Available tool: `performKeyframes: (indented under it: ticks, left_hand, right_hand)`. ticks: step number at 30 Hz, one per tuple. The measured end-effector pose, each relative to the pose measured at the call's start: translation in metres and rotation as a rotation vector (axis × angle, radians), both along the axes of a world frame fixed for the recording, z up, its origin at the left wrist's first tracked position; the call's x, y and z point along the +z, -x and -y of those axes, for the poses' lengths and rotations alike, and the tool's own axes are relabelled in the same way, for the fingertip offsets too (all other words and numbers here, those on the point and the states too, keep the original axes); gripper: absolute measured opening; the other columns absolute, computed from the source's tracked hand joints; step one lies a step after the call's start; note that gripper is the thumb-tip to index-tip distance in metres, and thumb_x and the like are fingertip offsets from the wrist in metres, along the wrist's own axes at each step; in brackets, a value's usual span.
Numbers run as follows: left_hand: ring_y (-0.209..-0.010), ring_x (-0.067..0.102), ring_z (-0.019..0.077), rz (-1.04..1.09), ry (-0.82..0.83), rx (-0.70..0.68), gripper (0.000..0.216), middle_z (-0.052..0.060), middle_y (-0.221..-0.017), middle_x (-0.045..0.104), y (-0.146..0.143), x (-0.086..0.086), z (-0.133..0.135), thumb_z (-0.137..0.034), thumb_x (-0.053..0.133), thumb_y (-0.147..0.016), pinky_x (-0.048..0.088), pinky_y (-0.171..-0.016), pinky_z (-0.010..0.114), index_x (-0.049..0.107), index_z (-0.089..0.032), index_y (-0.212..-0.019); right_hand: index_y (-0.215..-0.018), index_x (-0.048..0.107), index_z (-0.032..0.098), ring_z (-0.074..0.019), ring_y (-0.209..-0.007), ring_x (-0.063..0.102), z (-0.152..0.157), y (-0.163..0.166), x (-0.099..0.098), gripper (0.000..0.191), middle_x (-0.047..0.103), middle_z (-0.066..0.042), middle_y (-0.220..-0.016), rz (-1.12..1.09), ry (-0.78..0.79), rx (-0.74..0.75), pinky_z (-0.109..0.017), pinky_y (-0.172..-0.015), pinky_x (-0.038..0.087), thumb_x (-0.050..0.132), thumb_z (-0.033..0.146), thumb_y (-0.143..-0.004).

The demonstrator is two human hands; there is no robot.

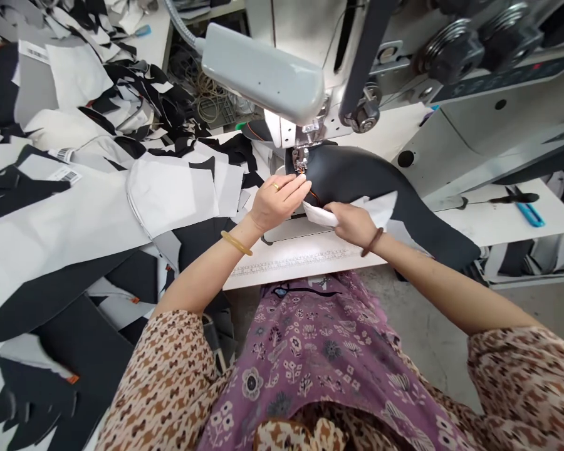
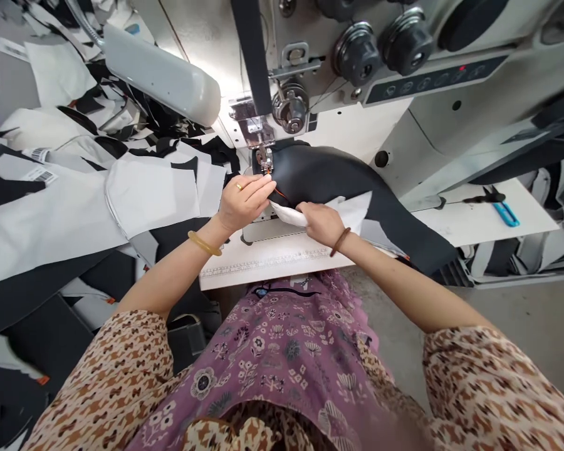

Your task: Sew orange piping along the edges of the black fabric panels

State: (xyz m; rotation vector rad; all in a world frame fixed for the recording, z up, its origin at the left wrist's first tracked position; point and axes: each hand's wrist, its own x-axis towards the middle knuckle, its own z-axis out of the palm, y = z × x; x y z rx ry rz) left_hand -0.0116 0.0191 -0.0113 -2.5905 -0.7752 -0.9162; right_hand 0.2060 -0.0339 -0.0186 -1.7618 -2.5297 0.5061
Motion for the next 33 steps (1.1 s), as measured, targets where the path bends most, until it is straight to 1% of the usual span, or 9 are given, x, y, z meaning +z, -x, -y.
performKeyframes:
  ticks: [3,8,11,16,19,22,26,30,33]
  left_hand:
    - [-0.091,0.065,0.0184,-0.034,-0.129,0.031,0.027,0.01,-0.102,0.07,-0.001,0.004,0.004,-0.018,0.039,-0.092,0.05,-0.075,0.035,0.062,-0.017,-0.104]
    - [-0.084,0.064,0.0172,-0.042,-0.275,0.045,0.017,0.006,-0.094,0.07,-0.007,0.012,0.003,-0.024,0.047,-0.09,0.048,-0.075,0.035,0.062,-0.018,-0.095]
    - [-0.075,0.061,0.0154,-0.059,-0.279,0.033,0.018,0.005,-0.082,0.069,-0.012,0.017,-0.002,-0.021,0.045,-0.09,0.045,-0.067,0.032,0.06,-0.018,-0.081]
    - [-0.063,0.055,0.0131,-0.112,-0.245,-0.022,0.028,0.004,-0.068,0.063,-0.014,0.022,-0.007,-0.013,0.039,-0.091,0.039,-0.058,0.03,0.055,-0.019,-0.069]
    - [-0.065,0.056,0.0132,-0.135,-0.233,-0.055,0.023,0.005,-0.073,0.064,-0.012,0.026,-0.007,-0.015,0.041,-0.091,0.042,-0.061,0.029,0.057,-0.018,-0.075]
    - [-0.065,0.056,0.0127,-0.15,-0.282,-0.069,0.018,0.005,-0.075,0.066,-0.01,0.029,-0.007,-0.016,0.044,-0.09,0.044,-0.062,0.028,0.059,-0.018,-0.081]
    - [-0.064,0.056,0.0122,-0.182,-0.283,-0.051,0.019,0.004,-0.076,0.066,-0.008,0.032,-0.006,-0.018,0.044,-0.091,0.044,-0.061,0.027,0.059,-0.017,-0.08]
    - [-0.063,0.055,0.0124,-0.302,-0.164,-0.003,0.026,0.003,-0.071,0.062,-0.006,0.035,-0.006,-0.025,0.038,-0.095,0.044,-0.061,0.028,0.056,-0.017,-0.078]
    - [-0.061,0.055,0.0137,-0.44,-0.123,-0.008,0.028,0.003,-0.07,0.061,-0.006,0.038,-0.009,-0.026,0.033,-0.096,0.046,-0.06,0.03,0.055,-0.016,-0.081]
  right_hand:
    - [-0.099,0.056,0.014,-0.0184,-0.083,0.056,0.0,0.001,0.001,0.027,0.063,-0.008,-0.095,-0.227,0.16,-0.028,-0.025,-0.068,0.032,0.043,0.023,-0.077]
    - [-0.095,0.055,0.013,-0.0137,-0.075,0.049,0.011,-0.004,0.061,0.032,0.059,-0.003,-0.088,-0.507,0.492,-0.004,-0.023,-0.065,0.034,0.044,0.037,-0.076]
    - [-0.101,0.056,0.017,-0.0137,-0.07,0.049,0.013,-0.003,0.086,0.048,0.061,-0.003,-0.087,-0.257,0.448,0.063,-0.023,-0.061,0.033,0.063,0.046,-0.064]
    - [-0.082,0.062,0.017,-0.0105,-0.058,0.045,0.007,-0.008,0.09,0.02,0.061,-0.004,-0.073,0.192,0.258,0.096,-0.024,-0.055,0.025,0.054,0.015,-0.064]
    - [-0.072,0.058,0.015,-0.0086,-0.057,0.043,0.001,-0.016,0.091,0.011,0.056,-0.001,-0.064,0.097,0.274,0.15,-0.023,-0.056,0.026,0.054,0.011,-0.062]
    - [-0.07,0.052,0.015,-0.0069,-0.051,0.04,-0.005,-0.022,0.096,0.011,0.046,0.003,-0.054,-0.066,0.432,0.129,-0.023,-0.054,0.027,0.049,0.007,-0.063]
    - [-0.078,0.048,0.015,-0.007,-0.055,0.044,-0.011,-0.026,0.106,0.02,0.048,0.004,-0.062,-0.265,0.639,0.009,-0.021,-0.053,0.028,0.042,0.004,-0.062]
    - [-0.086,0.05,0.013,-0.0073,-0.062,0.044,-0.013,-0.023,0.118,0.017,0.053,0.0,-0.075,-0.331,0.626,0.045,-0.022,-0.056,0.03,0.044,0.018,-0.071]
    - [-0.092,0.052,0.016,-0.0099,-0.064,0.047,-0.015,-0.014,0.124,0.032,0.055,0.0,-0.077,-0.147,0.48,0.104,-0.023,-0.057,0.031,0.056,0.038,-0.069]
